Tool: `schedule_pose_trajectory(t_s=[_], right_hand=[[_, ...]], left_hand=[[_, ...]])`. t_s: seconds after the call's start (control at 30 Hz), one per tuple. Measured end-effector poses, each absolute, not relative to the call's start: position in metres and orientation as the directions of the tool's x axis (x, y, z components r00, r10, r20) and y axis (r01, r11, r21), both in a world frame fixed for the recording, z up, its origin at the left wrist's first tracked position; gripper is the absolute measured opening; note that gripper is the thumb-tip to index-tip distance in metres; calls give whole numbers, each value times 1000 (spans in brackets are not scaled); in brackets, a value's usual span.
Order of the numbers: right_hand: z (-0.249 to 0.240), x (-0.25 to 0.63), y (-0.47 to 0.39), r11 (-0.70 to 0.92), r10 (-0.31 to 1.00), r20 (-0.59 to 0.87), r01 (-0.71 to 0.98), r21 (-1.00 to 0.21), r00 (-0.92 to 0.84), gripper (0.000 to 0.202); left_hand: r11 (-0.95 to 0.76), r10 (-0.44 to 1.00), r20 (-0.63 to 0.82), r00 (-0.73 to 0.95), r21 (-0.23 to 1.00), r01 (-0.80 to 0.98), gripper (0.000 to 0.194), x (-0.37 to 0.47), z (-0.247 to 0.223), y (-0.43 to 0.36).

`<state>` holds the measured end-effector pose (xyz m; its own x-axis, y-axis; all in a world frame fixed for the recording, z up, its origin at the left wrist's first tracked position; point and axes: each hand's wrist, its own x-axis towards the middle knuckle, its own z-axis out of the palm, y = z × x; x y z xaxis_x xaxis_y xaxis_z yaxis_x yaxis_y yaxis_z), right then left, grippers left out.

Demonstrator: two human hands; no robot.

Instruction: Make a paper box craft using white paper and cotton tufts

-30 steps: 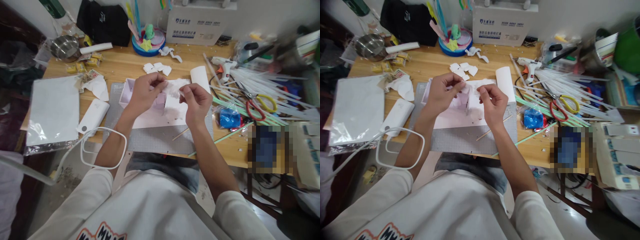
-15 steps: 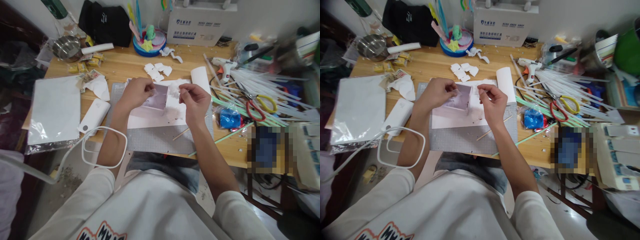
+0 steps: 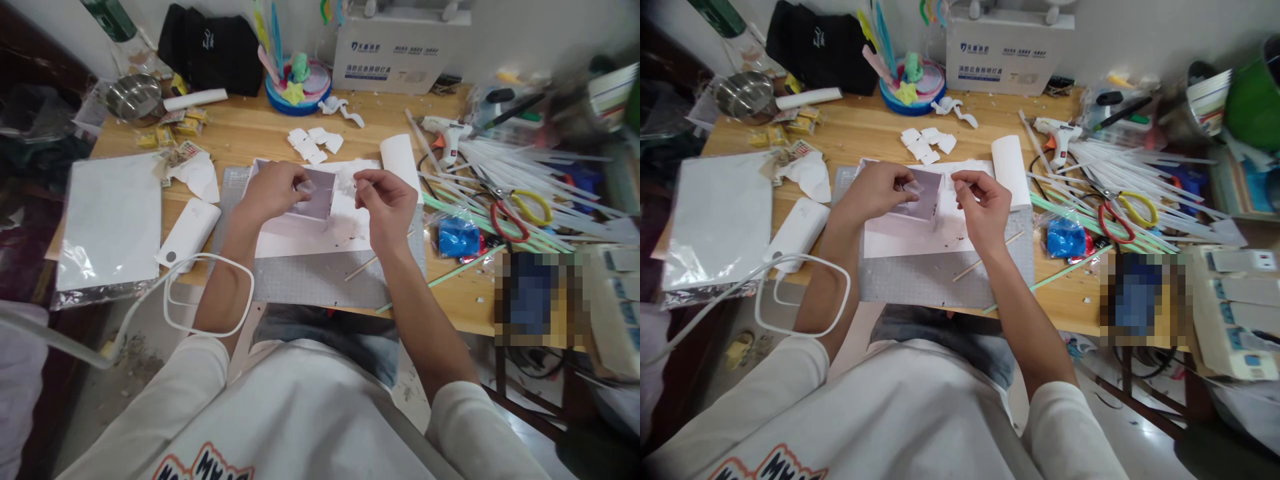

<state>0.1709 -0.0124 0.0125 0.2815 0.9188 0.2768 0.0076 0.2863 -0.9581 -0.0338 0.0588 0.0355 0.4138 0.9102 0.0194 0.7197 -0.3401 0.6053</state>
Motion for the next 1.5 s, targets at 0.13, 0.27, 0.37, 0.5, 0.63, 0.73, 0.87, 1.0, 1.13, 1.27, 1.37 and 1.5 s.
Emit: schedule_pose_trajectory(t_s=[0.13,0.27,0.37,0.5,0.63,0.73,0.87,1.0,1.13,1.27,1.37,1.5], right_hand=[[11,171,-13,267,931,266,29,-963,249,21],[10,170,-13,275,934,273,23,-961,230,22],[9,171,-11,293,928,295,41,-955,226,26],[9,171,-11,306,931,311,53,-950,191,38],[10,168,-12,299,940,300,28,-954,165,46],[10,166,-12,288,943,283,-3,-958,175,49],[10,167,-10,244,948,233,-23,-970,218,49],[7,169,-8,222,958,211,-35,-974,196,44],[4,170,-8,187,970,168,-96,-978,173,41],[4,170,-8,160,973,131,-142,-977,191,41],[7,169,-8,149,969,113,-153,-977,219,41],[10,167,-8,138,964,94,-166,-976,250,42]], left_hand=[[-324,921,31,388,615,719,24,-37,38,59],[-323,917,13,398,610,724,14,-40,37,59],[-284,938,24,346,629,724,18,-41,35,60],[-284,959,188,213,643,711,22,-38,41,59],[-434,879,470,82,716,547,32,-18,52,45],[-378,920,332,208,891,250,40,3,54,30],[-136,922,128,365,991,-2,25,18,46,21],[-84,945,79,317,996,1,21,19,38,24],[-78,956,74,284,997,3,17,20,33,28],[-94,960,87,266,996,10,12,22,32,28],[-102,957,96,273,995,7,10,23,32,27],[-112,947,101,306,993,21,13,22,33,25]])
